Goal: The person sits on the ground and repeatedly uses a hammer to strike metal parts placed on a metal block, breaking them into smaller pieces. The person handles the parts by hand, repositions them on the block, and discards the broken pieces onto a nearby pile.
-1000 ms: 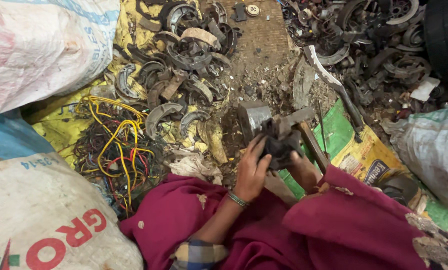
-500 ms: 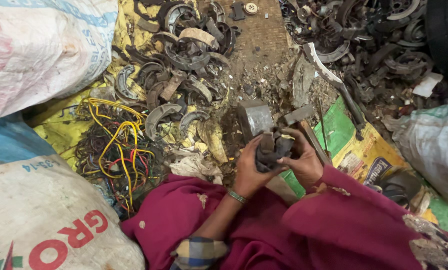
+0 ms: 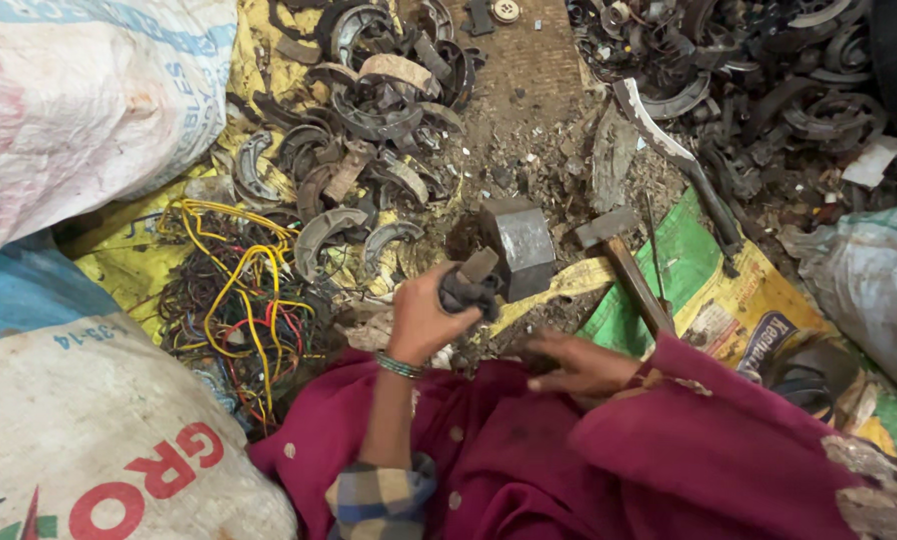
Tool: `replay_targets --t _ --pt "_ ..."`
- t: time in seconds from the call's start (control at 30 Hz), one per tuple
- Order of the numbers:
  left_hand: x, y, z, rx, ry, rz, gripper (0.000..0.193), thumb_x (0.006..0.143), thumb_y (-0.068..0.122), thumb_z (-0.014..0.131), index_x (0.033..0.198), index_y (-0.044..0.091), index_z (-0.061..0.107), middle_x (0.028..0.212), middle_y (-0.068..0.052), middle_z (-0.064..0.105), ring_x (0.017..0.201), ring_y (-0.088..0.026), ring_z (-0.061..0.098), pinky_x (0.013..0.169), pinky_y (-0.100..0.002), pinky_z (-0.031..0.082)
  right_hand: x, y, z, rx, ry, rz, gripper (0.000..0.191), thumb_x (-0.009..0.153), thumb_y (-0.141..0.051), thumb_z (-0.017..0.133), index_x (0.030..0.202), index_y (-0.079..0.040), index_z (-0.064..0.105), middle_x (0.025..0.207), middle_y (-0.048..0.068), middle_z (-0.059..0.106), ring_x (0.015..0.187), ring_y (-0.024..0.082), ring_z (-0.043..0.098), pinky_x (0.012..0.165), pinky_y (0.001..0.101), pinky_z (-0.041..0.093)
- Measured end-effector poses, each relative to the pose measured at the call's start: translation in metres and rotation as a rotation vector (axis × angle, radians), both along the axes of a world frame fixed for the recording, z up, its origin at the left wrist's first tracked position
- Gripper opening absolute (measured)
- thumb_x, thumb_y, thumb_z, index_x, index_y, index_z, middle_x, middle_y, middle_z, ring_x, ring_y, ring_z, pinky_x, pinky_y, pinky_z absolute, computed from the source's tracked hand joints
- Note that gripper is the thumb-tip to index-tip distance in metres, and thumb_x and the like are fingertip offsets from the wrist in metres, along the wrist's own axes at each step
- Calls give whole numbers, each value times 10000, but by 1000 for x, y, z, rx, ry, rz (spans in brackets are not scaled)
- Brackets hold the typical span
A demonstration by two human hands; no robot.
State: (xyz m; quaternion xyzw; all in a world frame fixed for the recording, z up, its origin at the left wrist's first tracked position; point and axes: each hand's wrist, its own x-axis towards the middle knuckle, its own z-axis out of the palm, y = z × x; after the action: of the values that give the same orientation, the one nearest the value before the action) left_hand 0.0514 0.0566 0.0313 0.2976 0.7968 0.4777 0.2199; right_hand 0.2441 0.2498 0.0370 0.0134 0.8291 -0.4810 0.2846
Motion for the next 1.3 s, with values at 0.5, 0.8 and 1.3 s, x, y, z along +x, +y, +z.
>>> replay_targets --t 0.5,0.8,1.3 --pt "-15 48 -60 -256 5 -190 682 634 317 849 1232 93 610 962 -134 749 907 -315 758 851 -406 603 21 21 -19 -73 -154 -101 494 944 -275 650 1408 -120 582 1256 99 747 1134 198 710 984 354 559" --pt "16 46 -67 -163 374 27 707 554 301 958 1163 93 667 1070 -143 694 1026 -366 674 901 -541 500 22 27 -20 -104 -119 -155 461 956 -247 632 1397 -116 599 1270 93 737 1149 200 705 1010 358 553" --pt "-26 38 -43 -126 282 -227 570 670 259 869 1167 77 657 1119 -136 710 1063 -383 660 882 -474 536 62 54 -45 -124 -156 -235 429 979 -277 620 1367 -93 598 1219 105 752 1154 210 709 996 366 549"
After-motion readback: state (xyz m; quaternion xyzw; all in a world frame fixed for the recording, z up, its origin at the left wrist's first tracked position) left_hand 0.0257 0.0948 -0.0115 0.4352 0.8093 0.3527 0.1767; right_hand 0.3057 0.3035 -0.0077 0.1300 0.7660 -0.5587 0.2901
